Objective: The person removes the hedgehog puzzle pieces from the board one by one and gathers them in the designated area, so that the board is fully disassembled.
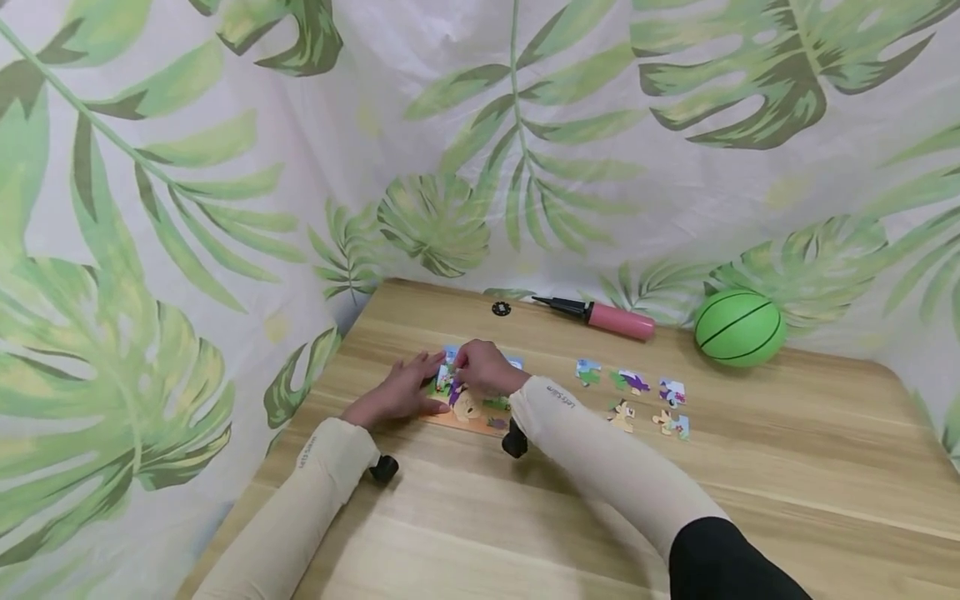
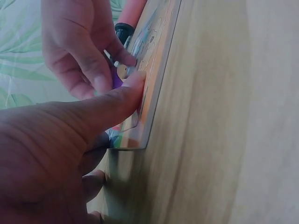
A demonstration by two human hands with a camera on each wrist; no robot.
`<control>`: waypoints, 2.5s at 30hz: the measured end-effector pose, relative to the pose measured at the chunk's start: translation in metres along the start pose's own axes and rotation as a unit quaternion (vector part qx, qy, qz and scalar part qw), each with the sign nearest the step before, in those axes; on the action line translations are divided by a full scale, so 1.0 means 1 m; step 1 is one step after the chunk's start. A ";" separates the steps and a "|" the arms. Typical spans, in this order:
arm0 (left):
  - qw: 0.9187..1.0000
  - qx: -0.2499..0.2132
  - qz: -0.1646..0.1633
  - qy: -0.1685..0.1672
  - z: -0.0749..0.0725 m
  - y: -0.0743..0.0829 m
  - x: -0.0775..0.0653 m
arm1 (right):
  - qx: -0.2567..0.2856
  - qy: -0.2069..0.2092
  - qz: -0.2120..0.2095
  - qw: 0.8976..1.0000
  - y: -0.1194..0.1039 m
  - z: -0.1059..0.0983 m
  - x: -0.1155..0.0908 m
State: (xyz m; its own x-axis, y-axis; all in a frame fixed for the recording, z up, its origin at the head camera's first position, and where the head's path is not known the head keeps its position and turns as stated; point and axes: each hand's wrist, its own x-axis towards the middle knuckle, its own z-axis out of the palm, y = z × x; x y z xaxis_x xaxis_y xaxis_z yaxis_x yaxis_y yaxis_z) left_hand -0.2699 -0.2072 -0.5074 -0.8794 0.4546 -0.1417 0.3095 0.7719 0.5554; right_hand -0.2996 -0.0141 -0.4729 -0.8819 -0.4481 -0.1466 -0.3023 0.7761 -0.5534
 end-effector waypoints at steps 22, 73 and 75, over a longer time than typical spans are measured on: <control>0.999 0.036 -0.026 -0.011 -0.008 0.005 -0.001 | 0.036 -0.004 0.014 0.999 0.148 -0.098 -0.102; 0.997 0.038 0.067 -0.011 0.020 0.038 0.011 | -0.199 -0.056 -0.108 0.972 0.033 -0.012 -0.065; 0.997 0.035 0.060 -0.016 0.020 0.037 0.011 | -0.194 -0.062 -0.097 0.974 0.034 -0.011 -0.061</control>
State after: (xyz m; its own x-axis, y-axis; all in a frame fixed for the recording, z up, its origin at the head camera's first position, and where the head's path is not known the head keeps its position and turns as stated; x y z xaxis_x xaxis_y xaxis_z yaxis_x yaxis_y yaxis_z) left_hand -0.2611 -0.1642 -0.5050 -0.8234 0.5578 -0.1039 0.4365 0.7397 0.5122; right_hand -0.2602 0.0447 -0.4735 -0.7514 -0.6345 -0.1809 -0.5943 0.7700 -0.2322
